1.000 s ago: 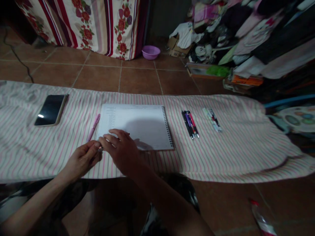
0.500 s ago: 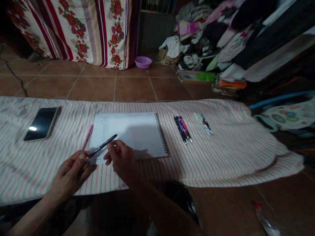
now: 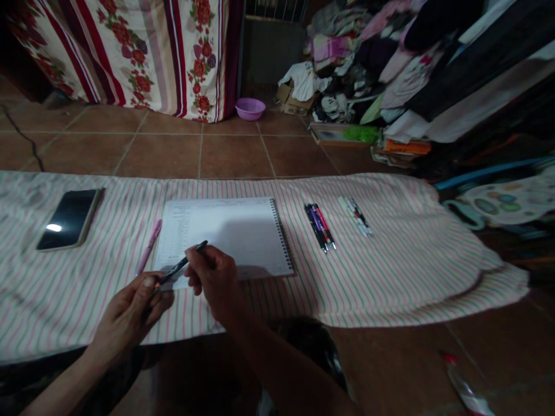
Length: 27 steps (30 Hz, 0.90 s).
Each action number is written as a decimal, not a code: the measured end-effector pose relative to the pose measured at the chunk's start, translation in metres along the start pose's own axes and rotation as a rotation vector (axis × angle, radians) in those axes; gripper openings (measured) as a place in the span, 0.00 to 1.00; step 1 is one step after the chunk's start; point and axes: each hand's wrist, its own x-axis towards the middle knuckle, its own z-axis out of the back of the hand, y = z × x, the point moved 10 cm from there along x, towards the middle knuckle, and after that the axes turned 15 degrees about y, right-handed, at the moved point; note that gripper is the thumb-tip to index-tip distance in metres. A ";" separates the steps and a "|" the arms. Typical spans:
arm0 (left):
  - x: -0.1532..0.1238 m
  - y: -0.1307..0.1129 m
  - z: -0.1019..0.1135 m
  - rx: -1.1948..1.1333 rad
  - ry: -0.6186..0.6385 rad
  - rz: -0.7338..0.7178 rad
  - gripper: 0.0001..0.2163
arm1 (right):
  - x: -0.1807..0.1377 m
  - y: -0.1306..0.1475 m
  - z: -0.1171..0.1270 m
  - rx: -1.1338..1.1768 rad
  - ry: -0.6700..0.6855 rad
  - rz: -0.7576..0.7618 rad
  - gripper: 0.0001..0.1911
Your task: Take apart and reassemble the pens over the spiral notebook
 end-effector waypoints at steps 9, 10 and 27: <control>0.004 -0.004 -0.008 0.065 0.092 -0.019 0.13 | -0.003 0.002 -0.001 -0.120 0.014 0.008 0.11; 0.004 -0.004 -0.008 0.073 0.096 -0.016 0.13 | -0.003 0.003 -0.002 -0.141 0.020 0.013 0.11; 0.004 -0.008 -0.021 -0.011 0.179 -0.048 0.11 | 0.002 0.000 -0.002 0.016 0.026 0.075 0.11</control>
